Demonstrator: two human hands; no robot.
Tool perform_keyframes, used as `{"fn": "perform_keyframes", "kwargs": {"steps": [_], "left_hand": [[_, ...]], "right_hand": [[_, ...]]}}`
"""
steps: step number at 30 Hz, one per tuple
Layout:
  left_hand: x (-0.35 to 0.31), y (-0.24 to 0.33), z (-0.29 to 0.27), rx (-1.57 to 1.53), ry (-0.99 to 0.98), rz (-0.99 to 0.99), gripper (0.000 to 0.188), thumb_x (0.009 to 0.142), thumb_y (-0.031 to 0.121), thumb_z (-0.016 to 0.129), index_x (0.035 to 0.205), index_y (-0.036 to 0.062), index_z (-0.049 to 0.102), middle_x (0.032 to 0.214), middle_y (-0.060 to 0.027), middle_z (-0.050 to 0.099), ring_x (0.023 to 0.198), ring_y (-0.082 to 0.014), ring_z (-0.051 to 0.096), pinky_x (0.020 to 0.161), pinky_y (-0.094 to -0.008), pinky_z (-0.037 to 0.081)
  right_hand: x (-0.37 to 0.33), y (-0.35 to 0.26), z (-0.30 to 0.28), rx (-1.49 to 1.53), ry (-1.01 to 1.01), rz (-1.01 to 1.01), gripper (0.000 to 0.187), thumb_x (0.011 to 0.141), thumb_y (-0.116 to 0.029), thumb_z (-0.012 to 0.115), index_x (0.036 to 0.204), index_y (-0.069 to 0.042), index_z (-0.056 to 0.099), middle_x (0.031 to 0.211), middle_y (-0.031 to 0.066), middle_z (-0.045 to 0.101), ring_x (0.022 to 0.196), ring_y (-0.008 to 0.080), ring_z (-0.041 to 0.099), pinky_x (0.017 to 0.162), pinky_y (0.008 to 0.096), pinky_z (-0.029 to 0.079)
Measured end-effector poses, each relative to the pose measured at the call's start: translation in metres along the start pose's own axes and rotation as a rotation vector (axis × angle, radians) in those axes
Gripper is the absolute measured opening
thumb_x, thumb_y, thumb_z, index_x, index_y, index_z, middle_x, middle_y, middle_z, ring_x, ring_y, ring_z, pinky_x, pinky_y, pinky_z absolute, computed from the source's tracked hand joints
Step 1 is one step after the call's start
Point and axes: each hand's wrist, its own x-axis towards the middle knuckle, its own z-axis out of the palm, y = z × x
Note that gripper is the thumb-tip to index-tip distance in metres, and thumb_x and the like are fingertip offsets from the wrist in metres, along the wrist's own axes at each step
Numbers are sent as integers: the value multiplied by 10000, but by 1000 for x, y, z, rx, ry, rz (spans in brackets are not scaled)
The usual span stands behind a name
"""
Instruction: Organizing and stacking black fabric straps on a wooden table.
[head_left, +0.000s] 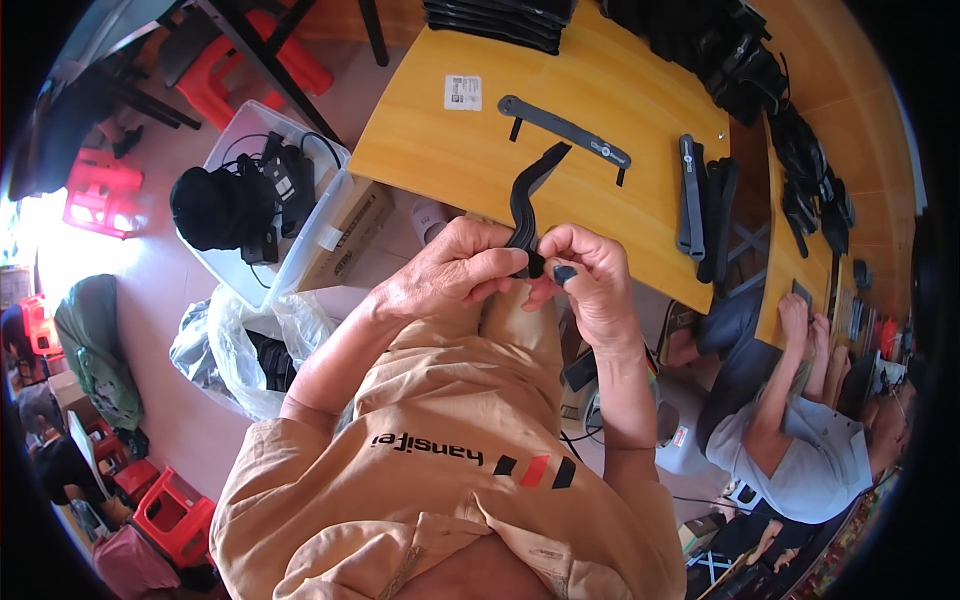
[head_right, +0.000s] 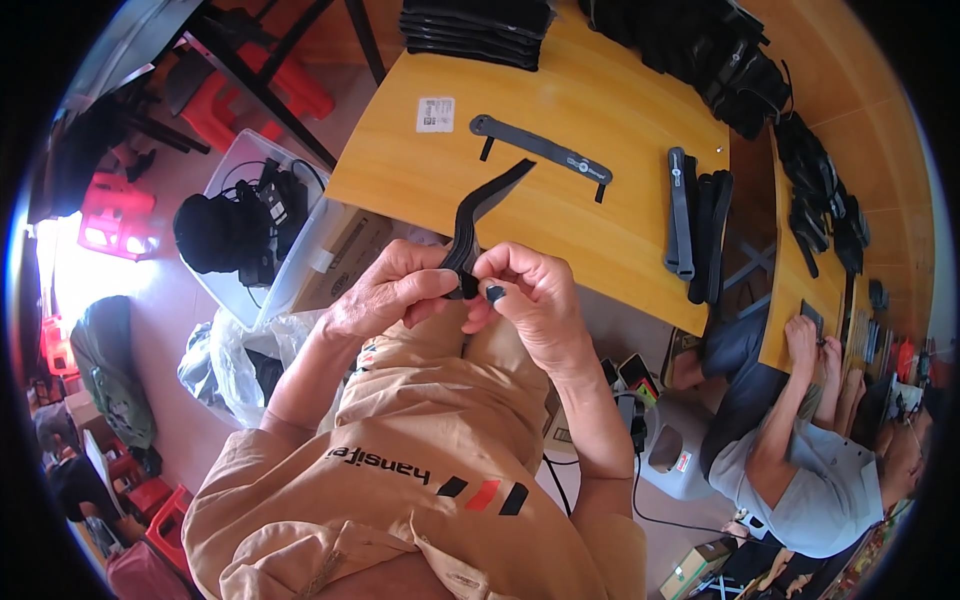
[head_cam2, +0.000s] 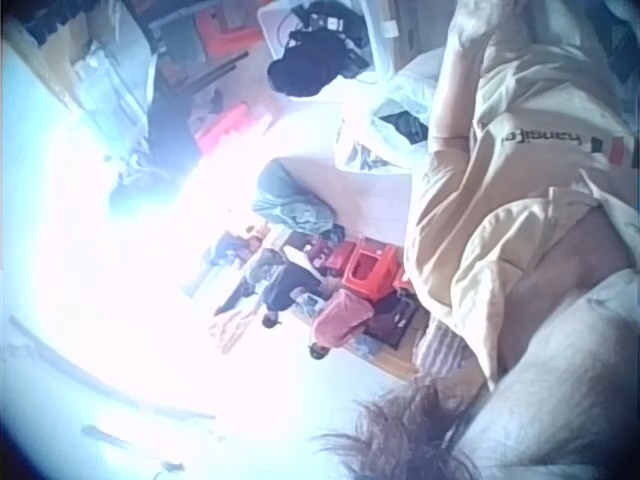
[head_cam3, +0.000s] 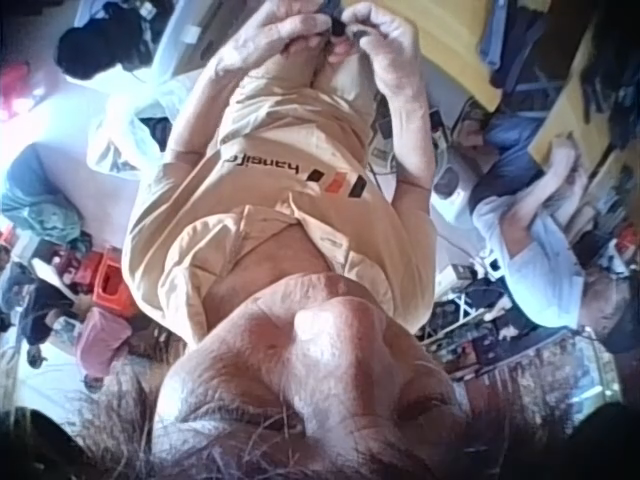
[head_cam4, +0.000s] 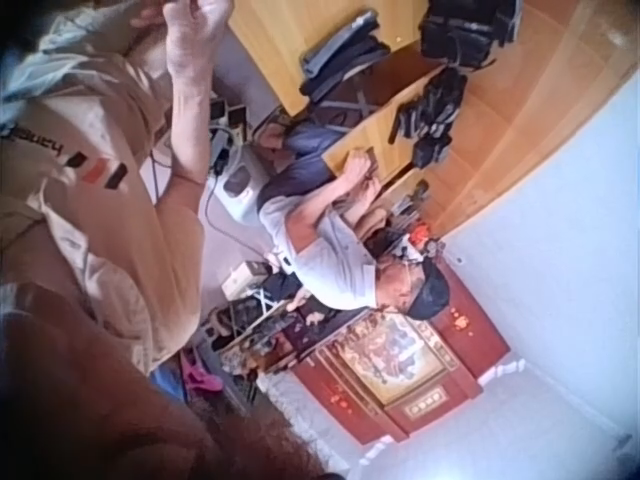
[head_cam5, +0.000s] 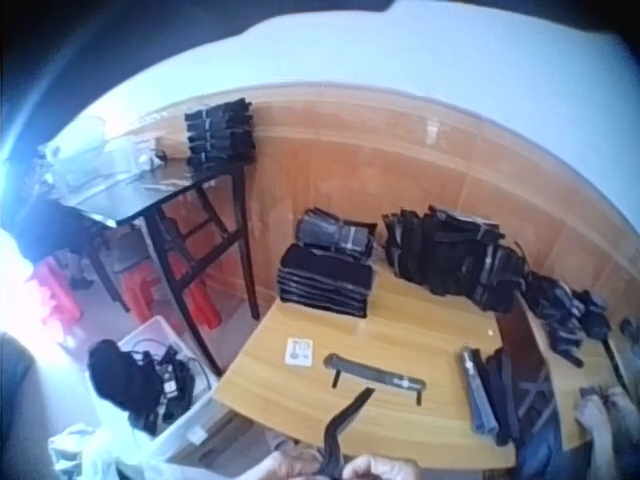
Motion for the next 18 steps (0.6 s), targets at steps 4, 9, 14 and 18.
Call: {"fn": "perform_keyframes", "kwargs": {"steps": [4,9,14,18], "left_hand": [[3,-2,7,8,107,79,252,872,143,503,696,-22,574,586,22,481,538,-32,411,487,-213,342],[6,-3,12,258,197,166,314,879,212,494,686,-10,606,508,31,453,459,-25,396,426,-202,282],[2,-5,13,124,145,65,301,875,227,509,737,-2,646,518,46,439,459,-16,360,424,-198,262],[-3,-11,10,-62,2,10,283,861,214,529,635,48,562,522,54,422,449,-15,336,415,-195,235]], "right_hand": [[0,5,8,-155,50,-232,115,883,-98,560,883,8,514,818,38,536,721,79,541,682,258,522],[6,7,10,-819,136,-488,267,838,-210,661,814,-20,475,698,72,448,576,173,468,528,292,401],[3,14,-1,-673,-7,-445,240,857,-156,626,740,-13,473,656,84,393,566,197,437,505,320,351],[-13,21,1,45,58,-29,237,878,-146,516,665,-56,465,534,-5,373,420,75,350,395,231,268]]}}
